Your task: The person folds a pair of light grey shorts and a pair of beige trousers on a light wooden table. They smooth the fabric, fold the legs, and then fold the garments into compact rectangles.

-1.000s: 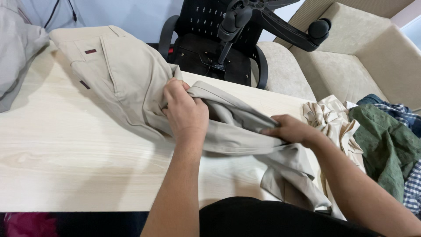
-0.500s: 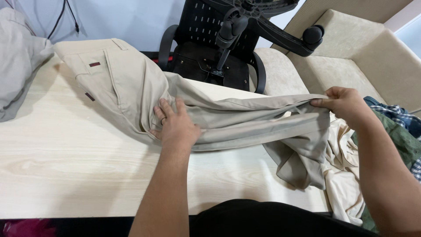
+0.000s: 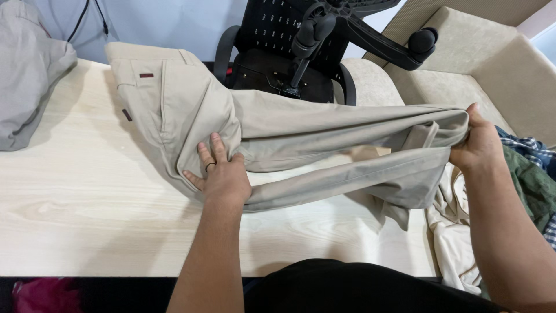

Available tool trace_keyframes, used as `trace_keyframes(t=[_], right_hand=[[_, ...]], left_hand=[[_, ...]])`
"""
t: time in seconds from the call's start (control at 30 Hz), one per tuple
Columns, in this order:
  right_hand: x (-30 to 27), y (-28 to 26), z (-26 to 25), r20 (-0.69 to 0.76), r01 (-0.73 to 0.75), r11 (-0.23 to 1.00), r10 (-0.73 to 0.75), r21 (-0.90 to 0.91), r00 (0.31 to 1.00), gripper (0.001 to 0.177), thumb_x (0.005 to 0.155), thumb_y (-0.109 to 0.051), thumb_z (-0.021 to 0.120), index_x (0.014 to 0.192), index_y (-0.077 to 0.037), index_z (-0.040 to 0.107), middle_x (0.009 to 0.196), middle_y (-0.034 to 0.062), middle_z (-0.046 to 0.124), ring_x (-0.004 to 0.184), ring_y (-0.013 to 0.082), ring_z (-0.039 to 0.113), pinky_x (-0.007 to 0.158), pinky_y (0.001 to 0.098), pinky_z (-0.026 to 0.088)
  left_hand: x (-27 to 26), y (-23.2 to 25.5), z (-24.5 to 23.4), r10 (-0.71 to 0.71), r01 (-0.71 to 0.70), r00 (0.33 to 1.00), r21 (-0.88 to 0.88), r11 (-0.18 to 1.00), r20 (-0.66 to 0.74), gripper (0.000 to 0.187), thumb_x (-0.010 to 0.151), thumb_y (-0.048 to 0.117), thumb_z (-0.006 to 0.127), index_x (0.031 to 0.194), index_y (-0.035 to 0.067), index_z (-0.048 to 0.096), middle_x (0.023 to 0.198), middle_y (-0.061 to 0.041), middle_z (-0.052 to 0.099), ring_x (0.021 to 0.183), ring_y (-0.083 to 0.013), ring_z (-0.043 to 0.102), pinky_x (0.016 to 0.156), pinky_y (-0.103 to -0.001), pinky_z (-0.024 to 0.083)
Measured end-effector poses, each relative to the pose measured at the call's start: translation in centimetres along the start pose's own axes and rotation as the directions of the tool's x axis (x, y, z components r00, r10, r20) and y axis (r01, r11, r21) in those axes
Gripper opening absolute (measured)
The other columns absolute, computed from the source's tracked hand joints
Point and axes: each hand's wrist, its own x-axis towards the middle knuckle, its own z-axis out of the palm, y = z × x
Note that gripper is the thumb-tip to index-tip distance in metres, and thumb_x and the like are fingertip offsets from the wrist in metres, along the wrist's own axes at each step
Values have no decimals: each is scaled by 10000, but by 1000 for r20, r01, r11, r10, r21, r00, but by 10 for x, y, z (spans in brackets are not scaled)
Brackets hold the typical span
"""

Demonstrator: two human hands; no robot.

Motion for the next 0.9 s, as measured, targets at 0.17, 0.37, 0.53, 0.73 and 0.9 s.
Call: trace_keyframes(t=[0.17, 0.37, 0.53, 0.73, 0.9], right_hand=[[-16, -11, 21, 212, 143, 865, -43, -480, 976, 316, 1193, -366, 486, 1138, -90, 629, 990, 68, 681, 824, 151, 657, 780, 341, 588], [-51, 10, 52, 431, 96, 656, 372, -748, 822, 326, 1061, -315, 523, 1043, -27, 675, 734, 88, 687, 558, 154, 630, 497, 303, 560], [-85, 33, 61, 661, 169, 716, 491, -677, 567, 261, 1033, -209, 614, 1087, 35, 693, 777, 61, 698, 633, 100, 612, 540, 244, 517], [-79, 8, 34, 600, 164, 622, 600, -766, 529, 468, 874, -194, 689, 1302, -26, 605, 1061, 98, 746, 956, 156, 686, 837, 316, 565], [-65, -21, -1, 427, 122, 515, 528, -848, 734, 412, 913, -228, 683, 1225, 40, 665, 1091, 174, 744, 995, 219, 687, 931, 366, 537]], left_hand=[[-2, 4, 3, 38, -34, 999, 119, 992, -31, 268, 997, 69, 511, 1213, 85, 668, 1705, -193, -62, 1574, -382, -91, 1178, -725, -78], [-16, 62, 21, 538, -543, 820, 30, 839, -194, 738, 865, -45, 581, 1535, 191, 379, 1627, -277, 39, 1513, -381, 78, 1207, -608, 4], [-18, 117, 30, 675, -675, 738, 4, 738, -21, 402, 907, 88, 638, 1243, 305, 684, 1636, -123, 286, 1440, -301, 405, 1207, -533, 282], [6, 104, 21, 585, -660, 695, -48, 750, -419, 189, 997, 259, 560, 1087, 197, 714, 1346, -51, 607, 1036, -281, 700, 851, -449, 574], [11, 100, -2, 547, -677, 647, -71, 733, -531, 158, 1013, 248, 531, 1038, 172, 667, 1169, -4, 640, 871, -254, 730, 709, -429, 595]])
